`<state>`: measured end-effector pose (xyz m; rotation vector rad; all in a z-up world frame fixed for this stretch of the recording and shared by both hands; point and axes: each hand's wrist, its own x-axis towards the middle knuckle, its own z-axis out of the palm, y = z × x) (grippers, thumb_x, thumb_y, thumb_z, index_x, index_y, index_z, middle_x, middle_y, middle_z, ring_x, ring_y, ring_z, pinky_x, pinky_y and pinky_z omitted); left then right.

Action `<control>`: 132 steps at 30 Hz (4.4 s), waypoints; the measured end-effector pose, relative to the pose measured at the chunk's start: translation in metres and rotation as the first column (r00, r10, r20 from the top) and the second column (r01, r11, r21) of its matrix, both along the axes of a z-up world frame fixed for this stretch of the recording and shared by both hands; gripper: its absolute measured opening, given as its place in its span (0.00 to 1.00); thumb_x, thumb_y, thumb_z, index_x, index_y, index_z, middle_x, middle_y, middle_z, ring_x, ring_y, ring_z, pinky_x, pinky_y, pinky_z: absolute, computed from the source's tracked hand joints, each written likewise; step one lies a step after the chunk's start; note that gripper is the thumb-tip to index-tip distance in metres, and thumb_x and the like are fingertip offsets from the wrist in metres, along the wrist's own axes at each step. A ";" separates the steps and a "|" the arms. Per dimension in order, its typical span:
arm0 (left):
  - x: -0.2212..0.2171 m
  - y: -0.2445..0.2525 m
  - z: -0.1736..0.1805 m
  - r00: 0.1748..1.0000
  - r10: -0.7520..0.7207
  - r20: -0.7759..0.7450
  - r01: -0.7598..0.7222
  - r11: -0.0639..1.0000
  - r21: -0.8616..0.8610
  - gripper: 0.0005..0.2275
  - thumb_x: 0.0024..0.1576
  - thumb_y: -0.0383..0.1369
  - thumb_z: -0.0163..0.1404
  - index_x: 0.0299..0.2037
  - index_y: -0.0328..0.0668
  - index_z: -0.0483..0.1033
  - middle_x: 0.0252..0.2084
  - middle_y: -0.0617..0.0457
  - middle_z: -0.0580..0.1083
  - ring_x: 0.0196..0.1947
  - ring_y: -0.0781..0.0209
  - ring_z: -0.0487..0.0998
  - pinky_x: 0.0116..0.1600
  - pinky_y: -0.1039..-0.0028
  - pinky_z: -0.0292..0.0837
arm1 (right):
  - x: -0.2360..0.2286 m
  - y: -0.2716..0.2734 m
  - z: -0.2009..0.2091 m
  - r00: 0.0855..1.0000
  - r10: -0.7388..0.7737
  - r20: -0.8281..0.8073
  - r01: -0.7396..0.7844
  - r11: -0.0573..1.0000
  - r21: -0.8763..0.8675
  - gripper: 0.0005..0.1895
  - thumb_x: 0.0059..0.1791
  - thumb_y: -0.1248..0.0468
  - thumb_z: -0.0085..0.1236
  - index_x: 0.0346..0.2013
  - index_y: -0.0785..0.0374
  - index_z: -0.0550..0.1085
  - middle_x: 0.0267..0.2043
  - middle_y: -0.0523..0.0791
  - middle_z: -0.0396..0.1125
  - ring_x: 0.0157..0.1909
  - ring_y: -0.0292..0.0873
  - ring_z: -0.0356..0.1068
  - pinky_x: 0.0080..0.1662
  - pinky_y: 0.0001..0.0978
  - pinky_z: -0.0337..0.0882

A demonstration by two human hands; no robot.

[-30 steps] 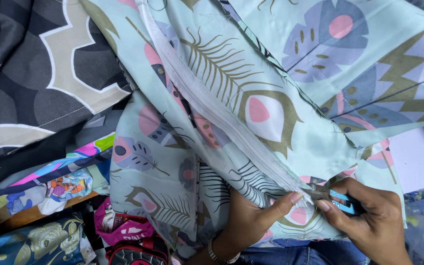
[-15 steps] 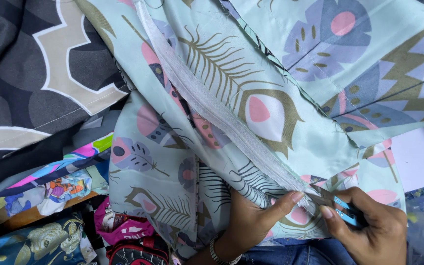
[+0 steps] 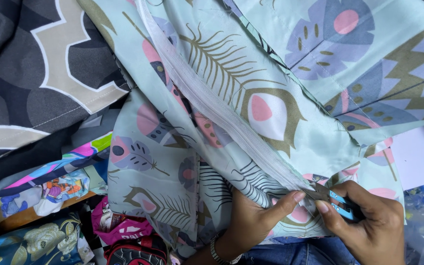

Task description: Trimming loose threads and excess fabric edges from a garment using small thread snips at a sewing workstation.

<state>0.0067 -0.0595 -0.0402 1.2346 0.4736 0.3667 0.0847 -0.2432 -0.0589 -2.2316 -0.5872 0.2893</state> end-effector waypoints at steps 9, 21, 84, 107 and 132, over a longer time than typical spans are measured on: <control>0.000 0.002 0.003 1.000 -0.013 0.018 0.015 0.996 -0.091 0.20 0.55 0.27 0.59 0.57 0.30 0.71 0.55 0.45 0.76 0.59 0.57 0.76 0.70 0.68 0.70 | -0.009 0.010 -0.006 0.998 -0.068 0.019 0.067 0.998 0.022 0.10 0.46 0.59 0.65 0.30 0.61 0.75 0.19 0.36 0.61 0.22 0.30 0.49 0.28 0.24 0.55; -0.011 0.013 0.009 1.000 0.001 0.007 -0.001 1.000 -0.012 0.33 0.61 0.32 0.53 0.73 0.32 0.50 0.73 0.39 0.61 0.74 0.51 0.61 0.77 0.65 0.52 | -0.015 0.013 -0.009 0.994 -0.106 0.013 0.105 0.990 0.095 0.09 0.49 0.62 0.61 0.29 0.63 0.72 0.20 0.37 0.59 0.22 0.31 0.47 0.29 0.25 0.51; 0.001 0.021 0.008 0.997 0.075 0.024 -0.071 0.988 -0.135 0.22 0.59 0.29 0.57 0.63 0.33 0.68 0.60 0.45 0.74 0.63 0.53 0.75 0.71 0.66 0.66 | -0.033 0.057 0.021 0.953 -0.301 -0.039 0.302 0.930 0.208 0.18 0.41 0.70 0.73 0.38 0.71 0.72 0.36 0.50 0.71 0.34 0.36 0.70 0.42 0.22 0.73; 0.001 0.040 0.031 0.996 0.085 0.014 -0.081 0.985 -0.155 0.28 0.58 0.31 0.56 0.69 0.35 0.60 0.66 0.45 0.69 0.67 0.53 0.69 0.73 0.64 0.62 | -0.036 0.043 0.020 0.931 -0.365 -0.028 0.366 0.924 0.111 0.17 0.42 0.67 0.73 0.37 0.70 0.74 0.32 0.49 0.71 0.36 0.37 0.71 0.40 0.25 0.70; 0.005 0.034 0.017 0.990 0.141 0.024 -0.131 0.961 -0.243 0.24 0.57 0.28 0.58 0.64 0.34 0.67 0.60 0.47 0.75 0.61 0.57 0.75 0.70 0.67 0.68 | -0.031 0.064 0.013 0.949 -0.308 -0.075 0.316 0.909 0.271 0.14 0.45 0.70 0.70 0.36 0.69 0.70 0.36 0.49 0.71 0.36 0.36 0.68 0.41 0.22 0.69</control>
